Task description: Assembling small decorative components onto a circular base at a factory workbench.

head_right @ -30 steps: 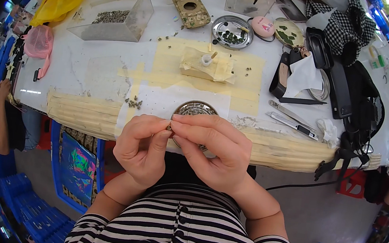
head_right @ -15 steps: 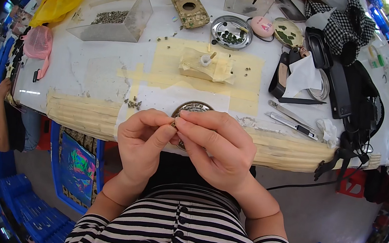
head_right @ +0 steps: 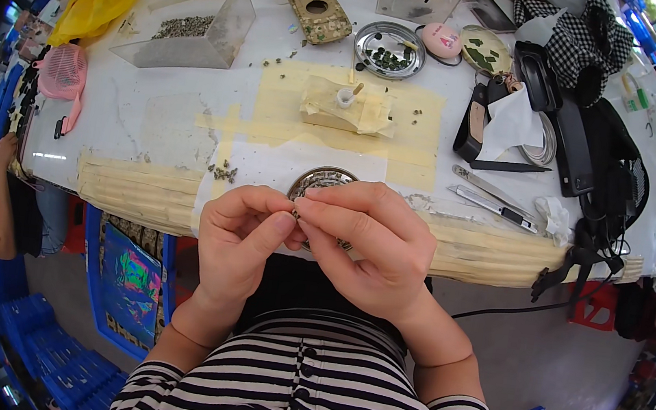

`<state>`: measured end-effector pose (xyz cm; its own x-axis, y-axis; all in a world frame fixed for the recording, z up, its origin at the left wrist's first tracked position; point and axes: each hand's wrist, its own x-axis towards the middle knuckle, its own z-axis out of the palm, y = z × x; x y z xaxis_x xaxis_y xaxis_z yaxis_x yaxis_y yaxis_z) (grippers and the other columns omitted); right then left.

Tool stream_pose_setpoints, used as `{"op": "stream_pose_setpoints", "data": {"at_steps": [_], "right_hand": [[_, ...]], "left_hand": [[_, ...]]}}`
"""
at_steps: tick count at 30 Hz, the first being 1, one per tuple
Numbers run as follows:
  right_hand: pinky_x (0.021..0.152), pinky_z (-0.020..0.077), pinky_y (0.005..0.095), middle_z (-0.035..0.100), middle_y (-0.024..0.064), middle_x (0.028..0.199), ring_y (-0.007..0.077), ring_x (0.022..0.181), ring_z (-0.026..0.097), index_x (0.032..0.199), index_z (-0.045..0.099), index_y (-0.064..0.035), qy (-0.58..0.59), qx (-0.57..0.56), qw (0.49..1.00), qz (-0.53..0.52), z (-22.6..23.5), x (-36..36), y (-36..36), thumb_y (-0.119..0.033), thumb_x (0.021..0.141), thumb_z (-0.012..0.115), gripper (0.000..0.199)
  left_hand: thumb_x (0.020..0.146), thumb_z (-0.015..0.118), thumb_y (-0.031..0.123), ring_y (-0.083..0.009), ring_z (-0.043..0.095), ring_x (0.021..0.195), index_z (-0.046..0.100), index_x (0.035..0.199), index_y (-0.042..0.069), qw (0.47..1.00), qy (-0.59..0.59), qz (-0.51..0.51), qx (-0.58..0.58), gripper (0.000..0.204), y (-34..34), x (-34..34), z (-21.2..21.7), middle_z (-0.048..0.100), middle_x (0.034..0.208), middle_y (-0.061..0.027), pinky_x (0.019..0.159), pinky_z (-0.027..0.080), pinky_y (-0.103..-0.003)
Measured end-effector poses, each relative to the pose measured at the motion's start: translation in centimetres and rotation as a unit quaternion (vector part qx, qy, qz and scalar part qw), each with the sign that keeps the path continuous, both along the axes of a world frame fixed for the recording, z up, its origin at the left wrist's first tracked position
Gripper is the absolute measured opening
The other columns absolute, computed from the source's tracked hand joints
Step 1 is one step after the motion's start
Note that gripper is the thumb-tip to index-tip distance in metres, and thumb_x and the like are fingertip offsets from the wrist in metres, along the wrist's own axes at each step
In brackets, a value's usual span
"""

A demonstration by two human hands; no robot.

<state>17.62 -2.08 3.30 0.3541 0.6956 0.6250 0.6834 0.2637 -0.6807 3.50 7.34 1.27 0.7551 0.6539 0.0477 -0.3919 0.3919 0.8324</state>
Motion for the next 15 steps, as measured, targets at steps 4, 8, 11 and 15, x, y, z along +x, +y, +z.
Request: {"op": "stream_pose_setpoints", "data": {"at_steps": [4,8,11,15], "right_hand": [[0.067,0.0548,0.0279,0.07,0.0104,0.089,0.02,0.078,0.068,0.093,0.073,-0.0013,0.065,-0.031,0.997,0.002,0.22,-0.19,0.0,0.006,0.073,0.077,0.022],[0.066,0.0532,0.028,0.069,0.0104,0.086,0.0202,0.075,0.068,0.09,0.071,-0.0004,0.124,-0.044,0.991,0.021,-0.04,0.06,-0.12,0.005,0.074,0.077,0.018],[0.066,0.0527,0.0283,0.069,0.01,0.085,0.0199,0.075,0.067,0.09,0.071,-0.0006,0.106,-0.042,0.993,0.022,-0.06,0.14,-0.15,0.005,0.075,0.075,0.017],[0.068,0.0525,0.0279,0.069,0.0096,0.085,0.0189,0.076,0.067,0.091,0.071,-0.0009,0.135,-0.056,0.989,0.038,0.14,0.31,-0.32,0.006,0.075,0.075,0.017]], "left_hand": [[0.091,0.064,-0.006,-0.0124,0.068,0.085,0.067,0.105,-0.006,0.997,0.008,0.045,0.059,0.014,-0.34,0.36,-0.26,0.069,0.096,-0.0103,0.078,0.057,-0.025],[0.089,0.065,-0.008,-0.0125,0.066,0.083,0.068,0.103,-0.006,0.976,0.043,0.088,0.194,0.015,-0.35,0.42,-0.43,0.068,0.095,-0.0109,0.074,0.054,-0.024],[0.088,0.066,-0.009,-0.0125,0.065,0.081,0.068,0.101,-0.007,0.972,0.06,0.096,0.208,0.013,-0.38,0.25,-0.32,0.068,0.094,-0.0111,0.072,0.053,-0.023],[0.089,0.066,-0.007,-0.0129,0.065,0.082,0.068,0.101,-0.007,0.976,0.062,0.055,0.201,0.012,-0.06,0.15,-0.21,0.067,0.095,-0.0112,0.073,0.053,-0.023]]}}
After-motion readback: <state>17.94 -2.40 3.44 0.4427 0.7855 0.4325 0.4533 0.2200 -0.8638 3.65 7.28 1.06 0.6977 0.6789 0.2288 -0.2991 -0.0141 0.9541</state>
